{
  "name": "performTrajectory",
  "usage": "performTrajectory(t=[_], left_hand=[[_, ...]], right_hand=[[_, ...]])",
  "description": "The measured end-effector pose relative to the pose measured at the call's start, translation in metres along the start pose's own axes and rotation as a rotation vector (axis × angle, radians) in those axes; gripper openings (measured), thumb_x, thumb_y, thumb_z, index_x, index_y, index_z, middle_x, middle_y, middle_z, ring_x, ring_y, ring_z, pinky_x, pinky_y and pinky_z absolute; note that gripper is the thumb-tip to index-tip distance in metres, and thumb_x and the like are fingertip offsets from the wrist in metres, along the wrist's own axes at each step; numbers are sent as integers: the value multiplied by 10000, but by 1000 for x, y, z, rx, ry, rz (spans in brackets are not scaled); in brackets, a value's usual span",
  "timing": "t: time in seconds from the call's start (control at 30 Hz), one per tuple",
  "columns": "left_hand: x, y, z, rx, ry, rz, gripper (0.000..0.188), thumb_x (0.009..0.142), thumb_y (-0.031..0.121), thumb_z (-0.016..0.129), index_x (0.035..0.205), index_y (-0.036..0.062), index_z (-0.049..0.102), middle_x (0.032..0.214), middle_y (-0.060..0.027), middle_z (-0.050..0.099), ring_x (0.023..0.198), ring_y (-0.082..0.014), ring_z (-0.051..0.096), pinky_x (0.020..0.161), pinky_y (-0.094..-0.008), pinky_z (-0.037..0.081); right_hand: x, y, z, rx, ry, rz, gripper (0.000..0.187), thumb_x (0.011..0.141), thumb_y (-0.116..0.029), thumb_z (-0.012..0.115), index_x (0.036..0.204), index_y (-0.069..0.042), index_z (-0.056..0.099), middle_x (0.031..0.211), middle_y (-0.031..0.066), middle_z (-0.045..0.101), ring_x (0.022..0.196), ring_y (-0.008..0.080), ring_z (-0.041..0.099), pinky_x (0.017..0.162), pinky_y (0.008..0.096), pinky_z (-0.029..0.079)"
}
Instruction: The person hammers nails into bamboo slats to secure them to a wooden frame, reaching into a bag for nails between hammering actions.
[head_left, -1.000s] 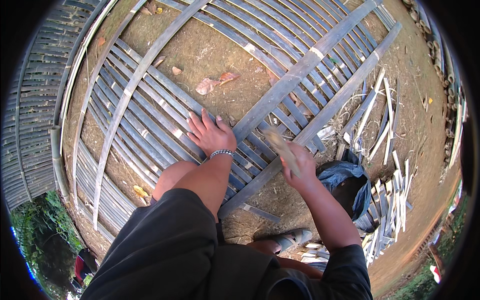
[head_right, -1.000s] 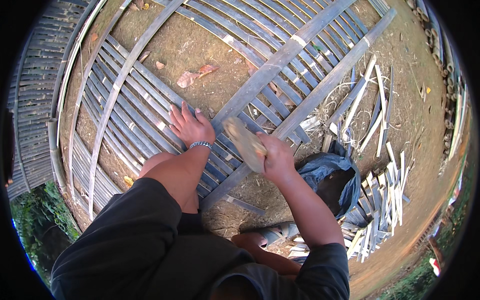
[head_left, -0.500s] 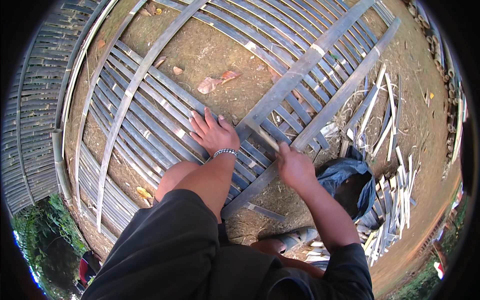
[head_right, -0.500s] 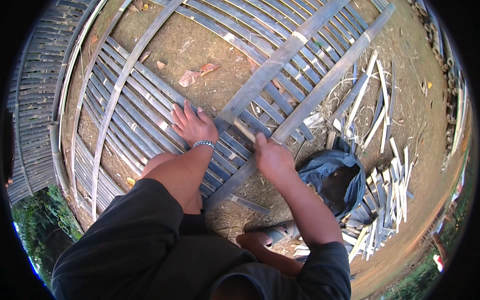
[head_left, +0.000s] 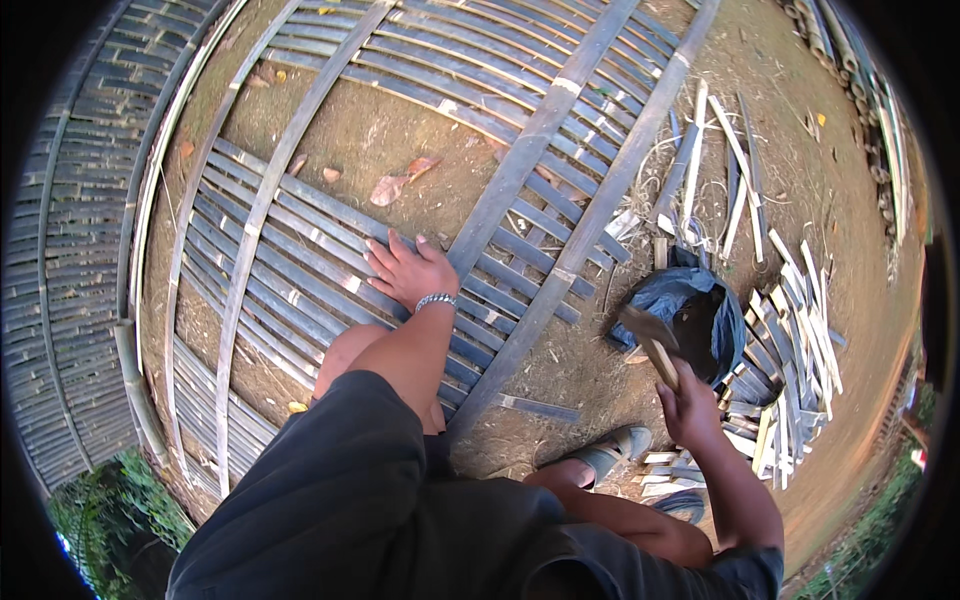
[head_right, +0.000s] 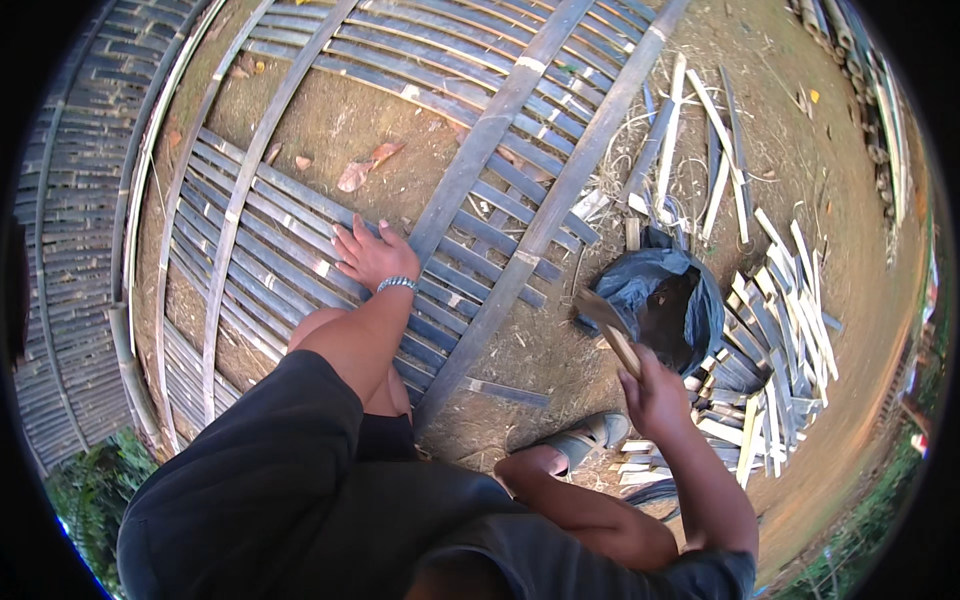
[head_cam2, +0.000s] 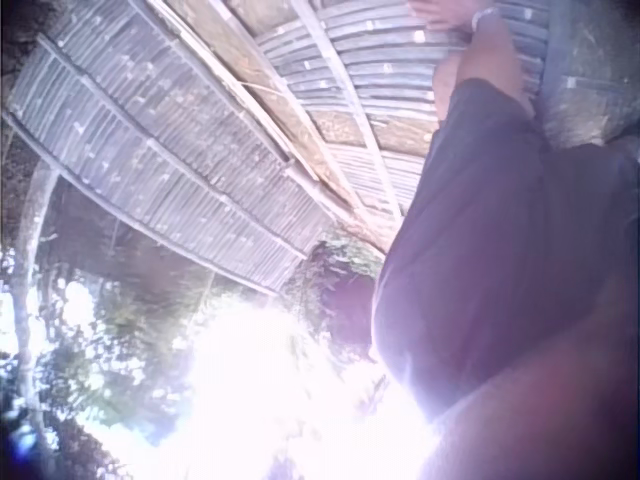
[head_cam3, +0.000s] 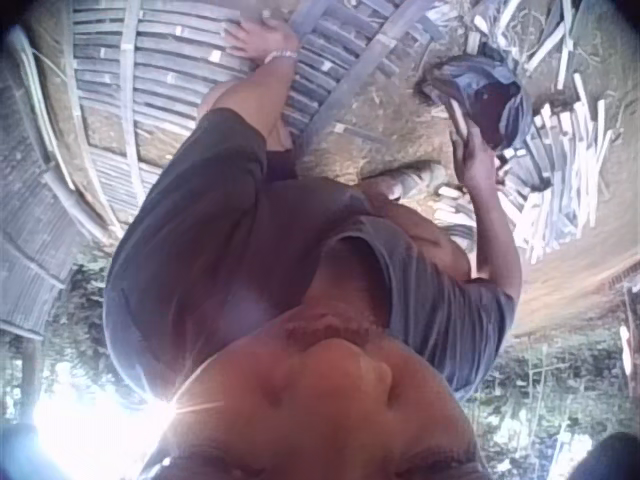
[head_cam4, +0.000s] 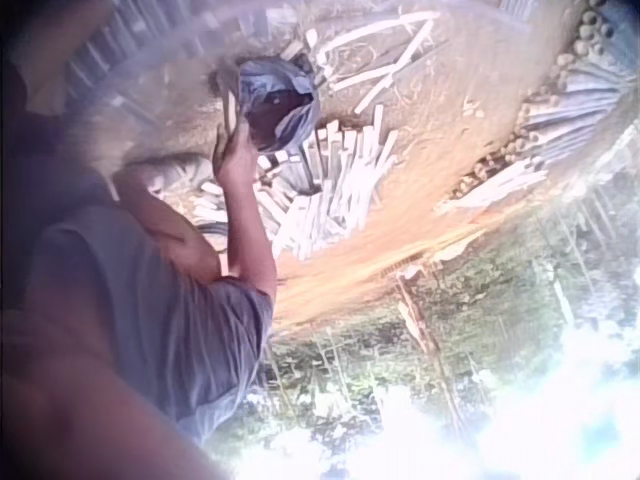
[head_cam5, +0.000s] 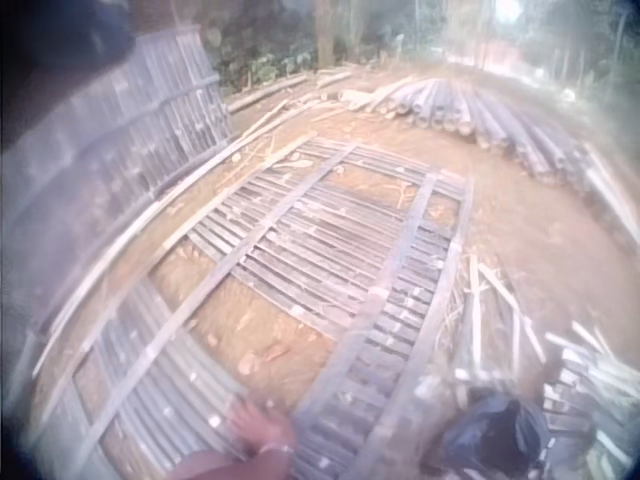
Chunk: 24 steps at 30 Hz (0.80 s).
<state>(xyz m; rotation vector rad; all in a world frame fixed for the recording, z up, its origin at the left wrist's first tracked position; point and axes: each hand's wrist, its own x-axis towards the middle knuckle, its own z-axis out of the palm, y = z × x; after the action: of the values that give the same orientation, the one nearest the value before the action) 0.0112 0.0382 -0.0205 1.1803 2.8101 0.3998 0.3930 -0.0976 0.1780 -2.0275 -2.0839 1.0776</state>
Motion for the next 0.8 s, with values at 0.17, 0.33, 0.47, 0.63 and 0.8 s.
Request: performTrajectory(t=[0.17, 0.33, 0.47, 0.63, 0.8], left_hand=[[11, 23, -4, -263, -96, 492, 452, 984, 339, 609, 1330, 49, 617, 1494, -227, 508, 1366, -413, 475, 1167, -567, 308], [74, 93, 11, -342, -693, 582, 497, 968, 402, 701, 1236, -16, 694, 1052, -156, 755, 968, -323, 710, 918, -408, 538], [109, 112, 22, -287, -1081, 486, 423, 942, 313, 775, 1206, -13, 719, 984, -68, 765, 876, -200, 699, 842, -336, 545], [122, 103, 29, -635, -1375, 113, 350, 954, 115, 754, 1281, 25, 665, 1130, -37, 726, 993, -139, 676, 846, -273, 526], [115, 96, 24, -807, -1380, 29, 362, 973, 46, 698, 1316, 27, 586, 1184, -52, 691, 1090, -160, 653, 954, -336, 520]], right_hand=[[-111, 43, 32, 182, 124, 385, 369, 1029, -167, 588, 1346, 11, 521, 847, 229, 683, 742, 437, 689, 656, 498, 530], [-132, 51, 96, 594, 300, 558, 255, 1059, -175, 567, 1239, 3, 538, 789, 95, 618, 612, 163, 577, 562, 344, 481], [-146, 52, 104, 716, 323, 627, 222, 1064, -171, 569, 1204, -2, 539, 734, 40, 588, 602, 112, 571, 540, 282, 464], [-163, 51, 118, 716, 261, 653, 221, 1057, -182, 578, 1176, 2, 552, 700, 79, 604, 566, 146, 582, 539, 320, 472], [-174, 55, 124, 543, 179, 600, 222, 1028, -176, 593, 1128, 17, 547, 721, 205, 624, 627, 361, 620, 614, 440, 485]])
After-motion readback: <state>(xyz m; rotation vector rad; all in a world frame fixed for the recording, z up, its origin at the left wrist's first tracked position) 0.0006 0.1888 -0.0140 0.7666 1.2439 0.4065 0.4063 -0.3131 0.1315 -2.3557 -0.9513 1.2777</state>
